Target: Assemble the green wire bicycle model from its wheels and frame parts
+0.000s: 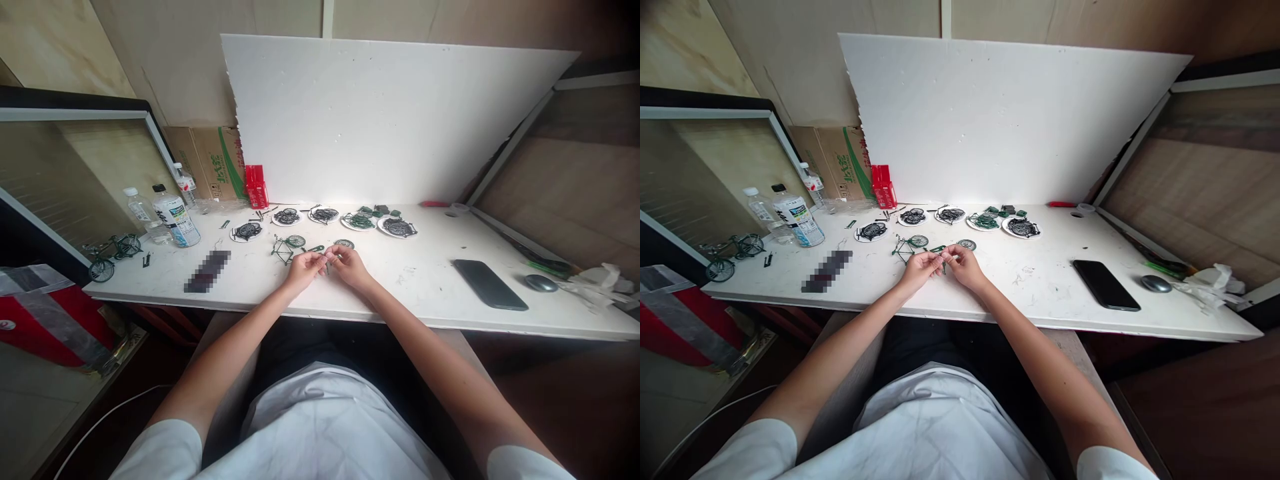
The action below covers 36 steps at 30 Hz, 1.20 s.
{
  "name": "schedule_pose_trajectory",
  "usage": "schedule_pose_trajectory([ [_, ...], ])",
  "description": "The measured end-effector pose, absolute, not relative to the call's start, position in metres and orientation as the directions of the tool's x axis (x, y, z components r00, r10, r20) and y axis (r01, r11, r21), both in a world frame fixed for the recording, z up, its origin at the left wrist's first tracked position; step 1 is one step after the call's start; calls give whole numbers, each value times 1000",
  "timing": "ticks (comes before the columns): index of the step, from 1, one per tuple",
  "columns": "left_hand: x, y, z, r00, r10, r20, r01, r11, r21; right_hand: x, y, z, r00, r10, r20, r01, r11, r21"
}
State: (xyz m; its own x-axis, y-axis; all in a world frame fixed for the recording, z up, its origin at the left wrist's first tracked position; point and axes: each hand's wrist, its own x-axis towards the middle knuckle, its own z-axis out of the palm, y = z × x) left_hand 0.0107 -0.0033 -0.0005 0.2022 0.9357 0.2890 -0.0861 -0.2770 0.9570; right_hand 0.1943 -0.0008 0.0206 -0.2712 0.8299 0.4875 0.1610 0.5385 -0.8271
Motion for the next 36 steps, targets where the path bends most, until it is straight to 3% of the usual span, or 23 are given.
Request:
schedule_pose_trajectory([
  [7, 12, -5, 4, 215, 933, 287, -91, -273, 958, 195, 2, 16, -278, 828, 487, 180, 543, -820],
  [36, 9, -2, 1, 235, 920, 315, -51, -312, 949, 194, -6, 28, -446, 818, 363, -60, 377, -924],
])
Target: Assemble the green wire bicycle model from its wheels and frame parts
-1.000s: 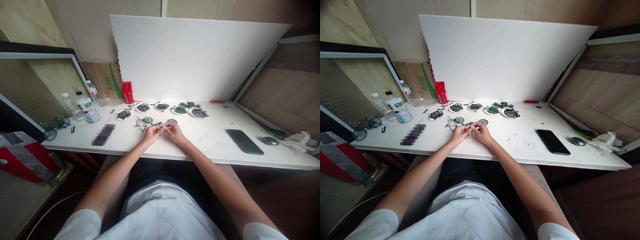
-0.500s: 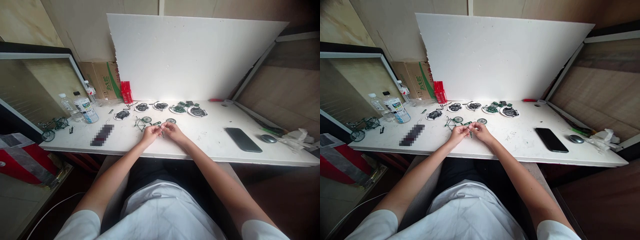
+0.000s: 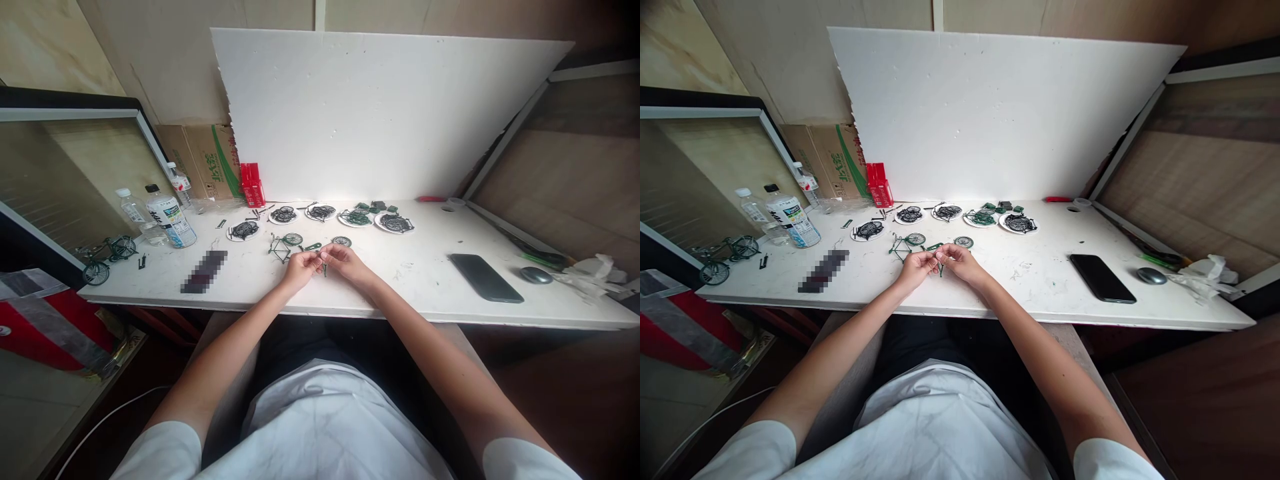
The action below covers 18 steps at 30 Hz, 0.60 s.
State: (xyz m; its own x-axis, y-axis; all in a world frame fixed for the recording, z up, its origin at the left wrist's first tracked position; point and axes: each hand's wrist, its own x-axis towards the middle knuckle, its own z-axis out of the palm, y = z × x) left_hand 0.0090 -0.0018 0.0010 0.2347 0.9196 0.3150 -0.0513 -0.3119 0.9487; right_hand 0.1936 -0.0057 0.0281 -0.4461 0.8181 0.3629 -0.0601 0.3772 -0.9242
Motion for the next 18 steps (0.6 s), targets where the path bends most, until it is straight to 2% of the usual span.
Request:
schedule_pose_trajectory([
  [10, 9, -2, 0, 240, 916, 323, -41, -323, 946, 194, -7, 30, -470, 799, 375, -101, 374, -922],
  [18, 11, -3, 2, 260, 920, 293, -71, -284, 956, 195, 1, 22, -406, 807, 429, -15, 463, -886],
])
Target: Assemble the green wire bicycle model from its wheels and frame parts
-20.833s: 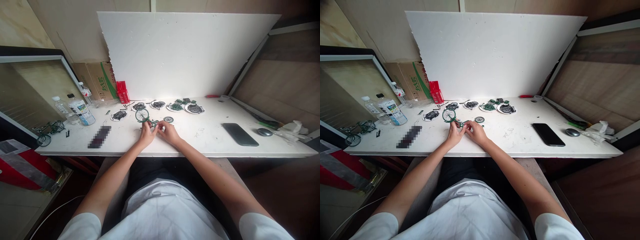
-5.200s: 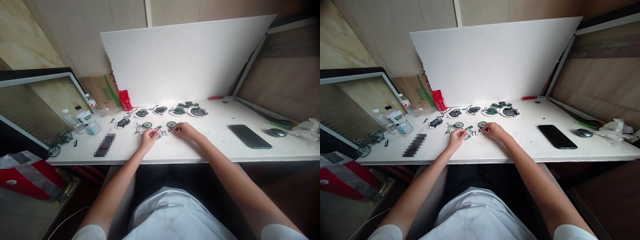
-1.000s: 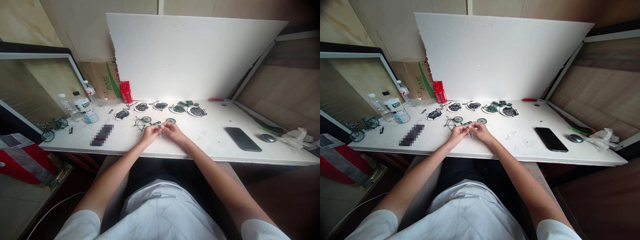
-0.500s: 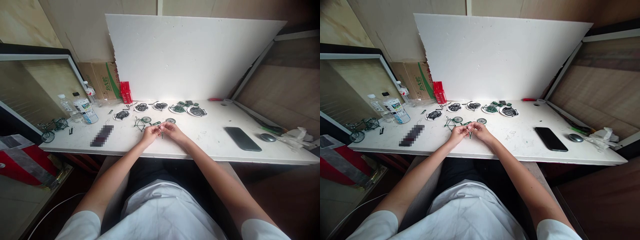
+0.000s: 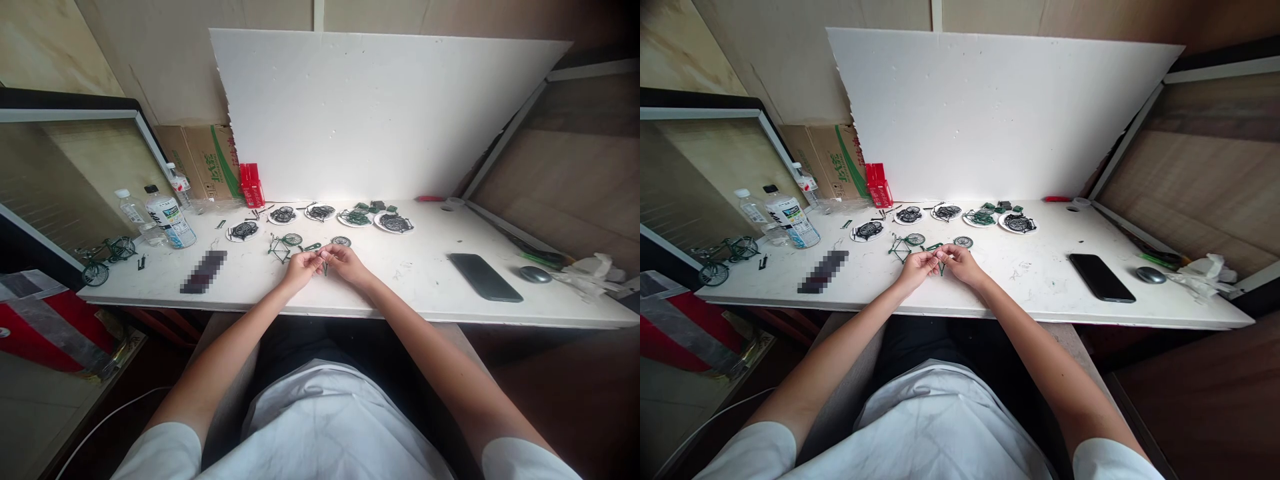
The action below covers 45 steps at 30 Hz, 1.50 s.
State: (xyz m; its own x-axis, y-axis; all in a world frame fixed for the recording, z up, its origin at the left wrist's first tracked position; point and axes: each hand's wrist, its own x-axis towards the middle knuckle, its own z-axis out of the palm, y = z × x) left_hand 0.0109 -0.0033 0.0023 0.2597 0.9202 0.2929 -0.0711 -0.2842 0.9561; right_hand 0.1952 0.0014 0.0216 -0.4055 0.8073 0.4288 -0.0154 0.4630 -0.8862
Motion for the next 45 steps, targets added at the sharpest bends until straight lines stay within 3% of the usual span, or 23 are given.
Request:
schedule_pose_trajectory([
  [29, 15, 1, -7, 221, 902, 370, 46, -388, 920, 194, 1, 17, -481, 765, 428, -122, 425, -897],
  [45, 13, -1, -10, 72, 894, 442, 181, -448, 876, 194, 4, 15, -297, 836, 460, 209, 527, -824],
])
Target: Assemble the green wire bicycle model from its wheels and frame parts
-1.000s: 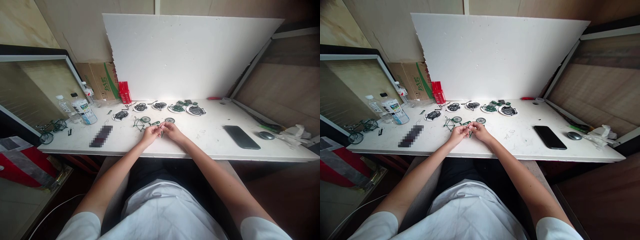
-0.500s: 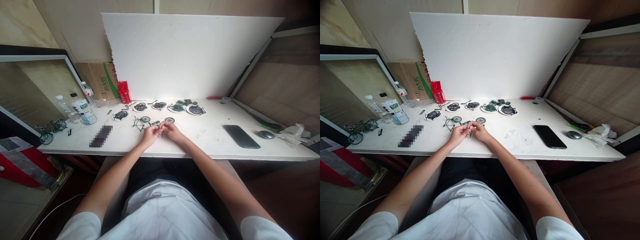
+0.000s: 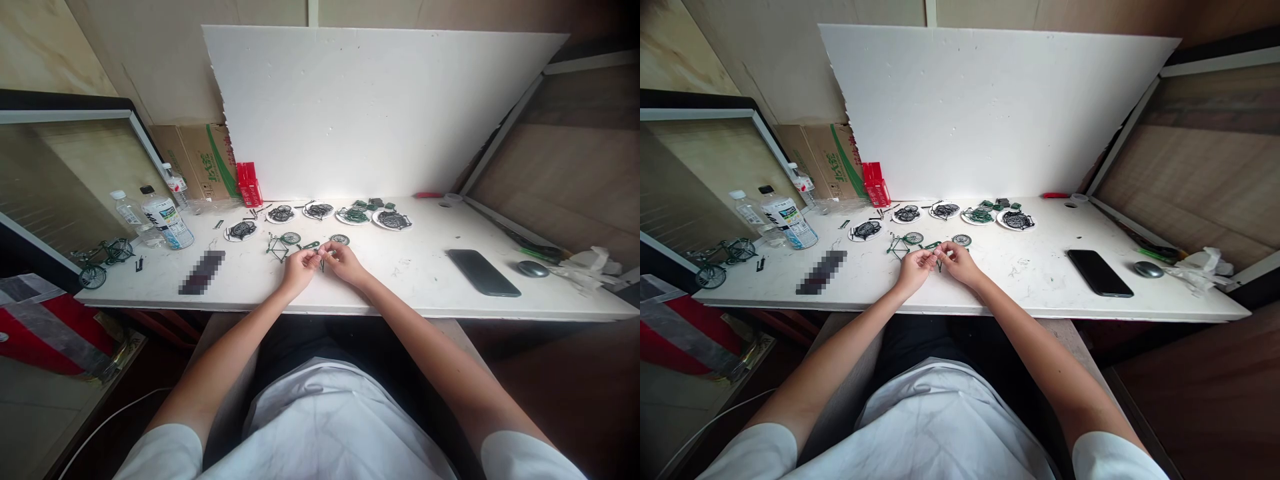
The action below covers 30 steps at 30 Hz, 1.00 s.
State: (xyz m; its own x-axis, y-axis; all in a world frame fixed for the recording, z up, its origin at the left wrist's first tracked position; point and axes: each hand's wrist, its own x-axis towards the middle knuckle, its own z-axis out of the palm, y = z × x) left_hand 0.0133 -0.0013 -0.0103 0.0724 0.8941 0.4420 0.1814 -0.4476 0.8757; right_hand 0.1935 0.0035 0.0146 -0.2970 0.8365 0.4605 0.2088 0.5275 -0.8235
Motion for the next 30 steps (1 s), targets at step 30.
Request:
schedule_pose_trajectory([
  [30, 12, 2, -18, 100, 869, 485, 218, -495, 841, 188, -1, 7, -319, 761, 564, 242, 641, -728],
])
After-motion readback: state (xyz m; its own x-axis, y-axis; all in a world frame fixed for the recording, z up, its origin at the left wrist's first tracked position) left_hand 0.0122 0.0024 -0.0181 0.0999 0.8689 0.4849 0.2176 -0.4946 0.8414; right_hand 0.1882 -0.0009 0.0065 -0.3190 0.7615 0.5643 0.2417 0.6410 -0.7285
